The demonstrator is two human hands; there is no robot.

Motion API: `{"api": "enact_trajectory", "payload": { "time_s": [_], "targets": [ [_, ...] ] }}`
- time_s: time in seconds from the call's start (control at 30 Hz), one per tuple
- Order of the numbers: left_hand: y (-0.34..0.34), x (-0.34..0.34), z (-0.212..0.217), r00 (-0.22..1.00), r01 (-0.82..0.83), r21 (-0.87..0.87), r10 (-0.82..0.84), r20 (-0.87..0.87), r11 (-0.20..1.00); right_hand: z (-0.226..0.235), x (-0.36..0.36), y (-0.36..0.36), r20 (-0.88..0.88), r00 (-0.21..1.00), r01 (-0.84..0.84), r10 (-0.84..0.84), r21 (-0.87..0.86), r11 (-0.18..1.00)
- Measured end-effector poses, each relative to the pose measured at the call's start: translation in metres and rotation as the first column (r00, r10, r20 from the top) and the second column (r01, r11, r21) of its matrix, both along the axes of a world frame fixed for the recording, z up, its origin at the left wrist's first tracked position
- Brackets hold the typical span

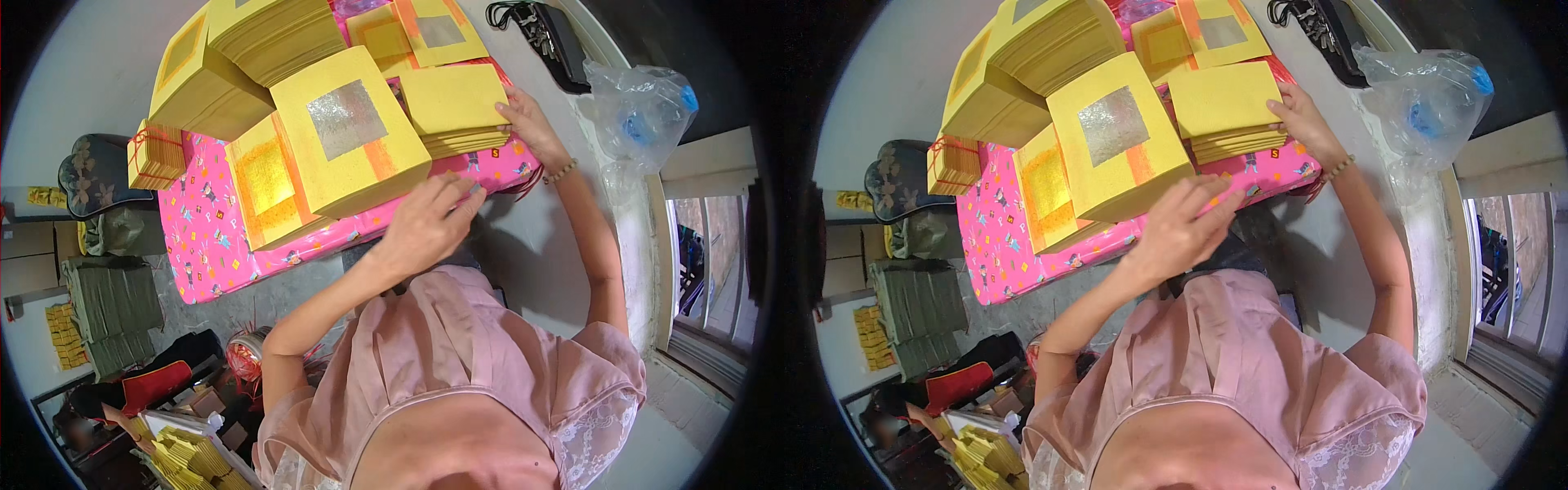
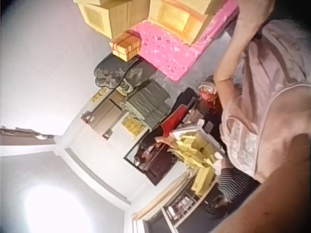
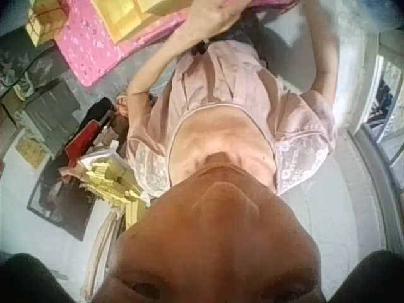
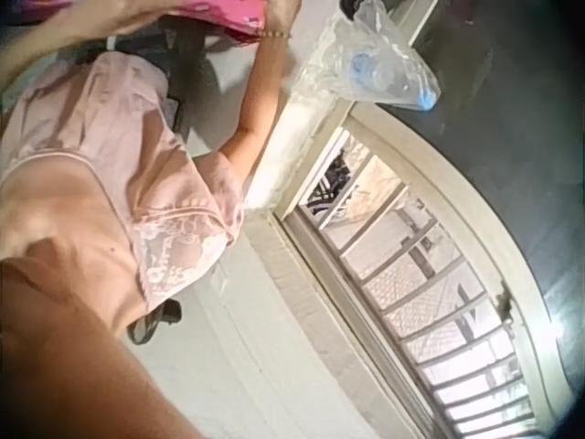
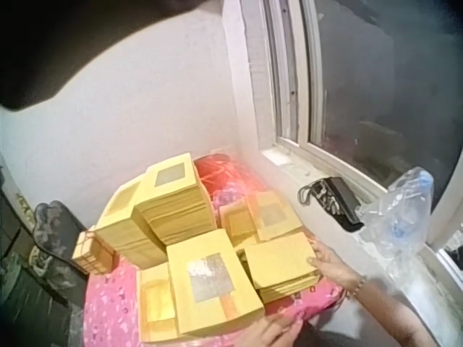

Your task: Sorting and stacking yellow and gold joss paper sheets.

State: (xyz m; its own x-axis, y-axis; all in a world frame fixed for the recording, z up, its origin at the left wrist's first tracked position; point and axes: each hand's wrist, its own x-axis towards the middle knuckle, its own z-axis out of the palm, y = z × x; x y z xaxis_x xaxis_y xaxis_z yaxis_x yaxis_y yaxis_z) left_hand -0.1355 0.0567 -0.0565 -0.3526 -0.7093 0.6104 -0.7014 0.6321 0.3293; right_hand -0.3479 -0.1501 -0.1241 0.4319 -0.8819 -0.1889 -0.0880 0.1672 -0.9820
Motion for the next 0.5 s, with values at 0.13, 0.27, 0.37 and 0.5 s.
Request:
{"api": "enact_trajectory", "payload": {
  "time_s": [0.13, 0.27, 0.37, 0.5],
  "targets": [
    [0.005, -0.018, -0.032, 0.999, 0.034, 0.177, -0.029, -0.033, 0.984, -0.031, 0.001, -0.002, -0.169, 0.986, -0.013, -0.009, -0.127, 0.992],
    [0.005, -0.019, -0.044, 1.0, 0.01, 0.258, -0.009, -0.005, 0.966, -0.037, 0.003, 0.003, -0.209, 0.976, 0.038, -0.064, -0.125, 0.991],
    [0.002, -0.019, -0.05, 1.0, -0.015, 0.307, 0.014, 0.006, 0.952, -0.034, 0.003, 0.005, -0.153, 0.987, 0.035, -0.05, -0.097, 0.995],
    [-0.004, -0.024, -0.057, 0.998, -0.059, 0.306, 0.05, 0.038, 0.95, -0.035, 0.003, 0.007, -0.128, 0.991, 0.038, -0.047, -0.069, 0.997]
  ]
}}
